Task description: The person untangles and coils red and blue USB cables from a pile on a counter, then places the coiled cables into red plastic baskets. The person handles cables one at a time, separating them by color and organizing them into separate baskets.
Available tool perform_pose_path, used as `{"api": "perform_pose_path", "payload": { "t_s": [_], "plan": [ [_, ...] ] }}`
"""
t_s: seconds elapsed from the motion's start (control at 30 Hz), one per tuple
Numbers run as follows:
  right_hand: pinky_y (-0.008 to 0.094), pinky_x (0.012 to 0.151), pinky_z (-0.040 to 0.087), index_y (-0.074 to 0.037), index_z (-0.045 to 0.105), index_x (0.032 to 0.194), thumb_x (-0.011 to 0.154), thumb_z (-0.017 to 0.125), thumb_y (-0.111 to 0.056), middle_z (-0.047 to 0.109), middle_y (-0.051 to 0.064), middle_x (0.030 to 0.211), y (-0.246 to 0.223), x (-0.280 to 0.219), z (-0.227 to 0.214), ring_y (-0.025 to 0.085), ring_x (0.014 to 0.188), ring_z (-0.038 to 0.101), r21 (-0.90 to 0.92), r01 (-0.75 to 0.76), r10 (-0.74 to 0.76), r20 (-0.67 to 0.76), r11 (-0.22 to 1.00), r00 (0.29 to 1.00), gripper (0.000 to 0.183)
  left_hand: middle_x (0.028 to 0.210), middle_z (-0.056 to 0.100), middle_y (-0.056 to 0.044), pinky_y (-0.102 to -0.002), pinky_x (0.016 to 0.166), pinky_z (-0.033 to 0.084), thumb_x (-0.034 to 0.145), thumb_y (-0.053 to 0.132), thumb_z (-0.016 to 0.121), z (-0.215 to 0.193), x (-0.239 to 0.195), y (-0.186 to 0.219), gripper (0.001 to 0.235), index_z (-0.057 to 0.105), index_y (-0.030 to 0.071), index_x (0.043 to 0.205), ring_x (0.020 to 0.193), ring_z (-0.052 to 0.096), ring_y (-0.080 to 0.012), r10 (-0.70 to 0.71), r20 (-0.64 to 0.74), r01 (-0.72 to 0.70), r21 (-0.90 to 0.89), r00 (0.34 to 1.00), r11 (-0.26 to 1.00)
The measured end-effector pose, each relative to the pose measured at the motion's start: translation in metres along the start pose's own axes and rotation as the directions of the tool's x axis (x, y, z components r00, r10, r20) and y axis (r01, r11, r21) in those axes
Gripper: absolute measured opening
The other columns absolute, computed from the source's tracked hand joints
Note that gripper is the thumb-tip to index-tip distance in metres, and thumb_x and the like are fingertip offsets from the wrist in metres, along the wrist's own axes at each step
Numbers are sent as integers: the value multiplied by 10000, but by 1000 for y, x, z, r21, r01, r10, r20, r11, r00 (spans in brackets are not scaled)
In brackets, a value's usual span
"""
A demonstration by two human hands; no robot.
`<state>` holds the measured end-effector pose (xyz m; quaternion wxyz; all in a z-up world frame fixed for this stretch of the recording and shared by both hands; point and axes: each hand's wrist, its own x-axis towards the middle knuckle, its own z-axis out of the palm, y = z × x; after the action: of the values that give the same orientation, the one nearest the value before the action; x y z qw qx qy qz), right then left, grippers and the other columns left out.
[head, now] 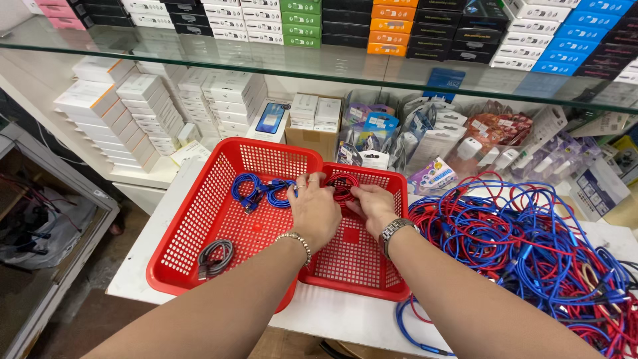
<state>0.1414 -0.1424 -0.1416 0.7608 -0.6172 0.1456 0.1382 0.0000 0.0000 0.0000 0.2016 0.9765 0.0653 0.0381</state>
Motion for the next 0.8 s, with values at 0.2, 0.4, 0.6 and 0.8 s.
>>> {"api": "perform_pose_path", "payload": {
  "t_s": [0.2, 0.4, 0.6, 0.8],
  "plan": [
    [371, 719, 566, -28, 577, 1266, 874, 796, -123, 705, 118, 1038, -52, -82, 25, 219, 864, 685, -415, 1, -83, -179, 910, 980, 459, 1562, 309, -155, -693, 1163, 0, 834, 223, 682, -16, -4, 6, 417, 668, 51, 1214, 1496, 104, -420, 100, 105, -111, 104, 989, 988],
    [311, 773, 583, -5, 609, 1252, 935, 689, -183, 724, 103, 1093, -91, -113, 12, 172, 932, 705, -314, 155, -163, 0, 937, 987, 372, 1461, 470, -161, -648, 1197, 100, 851, 203, 652, -11, 3, 41, 356, 712, 51, 1167, 1472, 254, -388, 129, -153, -147, -113, 980, 983],
    [287, 788, 563, 23, 696, 1212, 983, 625, -250, 744, 104, 1096, -138, -136, -56, 153, 939, 690, -222, 260, -228, 158, 940, 961, 363, 1337, 574, -140, -571, 1096, 302, 867, 211, 663, -1, 12, 114, 314, 726, 85, 1147, 1337, 407, -372, 153, -178, -201, -292, 972, 935],
    [341, 746, 546, -41, 685, 1175, 949, 668, -245, 714, 133, 1070, -190, -172, -156, 193, 905, 662, -521, 310, -355, 14, 795, 935, 305, 1221, 658, -110, -487, 1068, 389, 843, 239, 704, 7, 4, 191, 237, 775, 121, 1036, 1252, 531, -327, 181, -170, -232, -364, 969, 902]
  ]
}}
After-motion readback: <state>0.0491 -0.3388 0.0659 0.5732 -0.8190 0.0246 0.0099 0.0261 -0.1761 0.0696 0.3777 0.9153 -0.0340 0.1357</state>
